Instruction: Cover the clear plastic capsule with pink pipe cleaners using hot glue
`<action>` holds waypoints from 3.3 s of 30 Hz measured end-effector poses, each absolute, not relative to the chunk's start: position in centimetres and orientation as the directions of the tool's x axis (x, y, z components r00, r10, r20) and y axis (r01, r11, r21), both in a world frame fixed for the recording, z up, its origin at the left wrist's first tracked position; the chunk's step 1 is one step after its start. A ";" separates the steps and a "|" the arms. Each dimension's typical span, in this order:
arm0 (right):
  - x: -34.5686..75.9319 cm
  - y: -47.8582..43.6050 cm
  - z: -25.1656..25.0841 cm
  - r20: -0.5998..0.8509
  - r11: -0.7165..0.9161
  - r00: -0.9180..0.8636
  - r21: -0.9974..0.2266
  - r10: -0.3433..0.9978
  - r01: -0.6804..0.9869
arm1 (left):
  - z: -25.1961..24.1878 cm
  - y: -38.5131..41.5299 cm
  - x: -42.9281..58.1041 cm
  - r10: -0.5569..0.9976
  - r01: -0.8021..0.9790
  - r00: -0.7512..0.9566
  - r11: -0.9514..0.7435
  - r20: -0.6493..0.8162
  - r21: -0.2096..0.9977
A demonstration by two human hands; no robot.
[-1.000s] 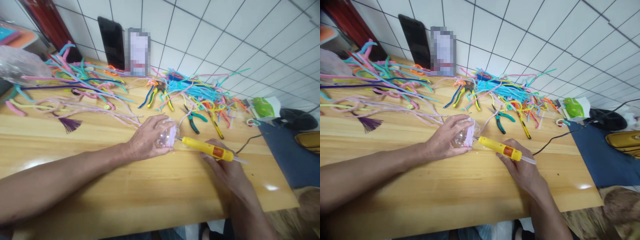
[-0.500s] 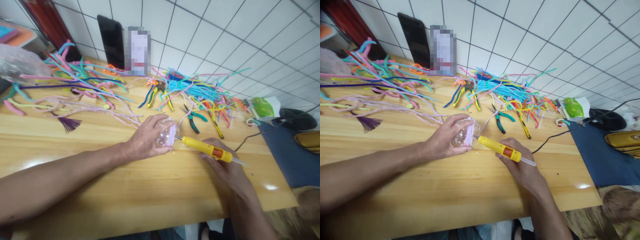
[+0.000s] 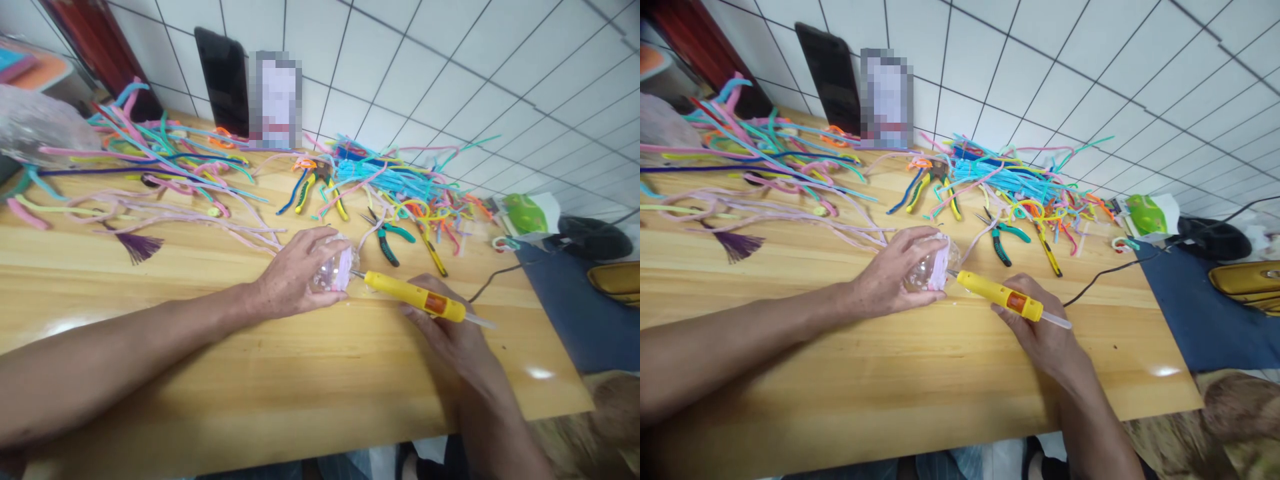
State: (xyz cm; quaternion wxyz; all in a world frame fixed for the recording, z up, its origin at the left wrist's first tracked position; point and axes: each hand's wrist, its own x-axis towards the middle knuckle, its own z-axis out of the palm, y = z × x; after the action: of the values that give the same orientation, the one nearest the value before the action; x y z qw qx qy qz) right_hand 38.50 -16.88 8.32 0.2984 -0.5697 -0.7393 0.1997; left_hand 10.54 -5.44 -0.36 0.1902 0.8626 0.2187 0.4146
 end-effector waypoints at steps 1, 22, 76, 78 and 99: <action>38.5 -16.9 8.3 0.225 0.284 -0.180 -0.635 0.958 0.719 | -0.4 -5.4 10.5 0.535 0.220 0.561 -0.832 0.632 0.508; 38.5 -17.1 8.3 0.196 0.241 -0.148 -0.643 0.969 0.727 | -0.4 -5.4 10.5 0.532 0.227 0.572 -0.834 0.624 0.503; 38.4 -16.9 8.2 0.163 0.201 -0.123 -0.672 0.979 0.712 | -0.6 -5.4 10.5 0.558 0.221 0.568 -0.812 0.605 0.541; 38.6 -16.9 8.2 0.193 0.237 -0.143 -0.664 0.971 0.709 | -0.6 -5.4 10.5 0.551 0.218 0.570 -0.817 0.609 0.534; 38.5 -16.9 8.3 0.204 0.269 -0.179 -0.630 0.962 0.728 | -0.5 -5.4 10.6 0.539 0.218 0.565 -0.828 0.625 0.517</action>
State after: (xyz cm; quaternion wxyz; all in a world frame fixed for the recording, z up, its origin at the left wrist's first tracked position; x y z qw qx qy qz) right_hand 38.50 -16.87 8.32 0.2919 -0.5703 -0.7412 0.2006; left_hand 10.55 -5.36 -0.50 0.1950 0.8629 0.2194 0.4115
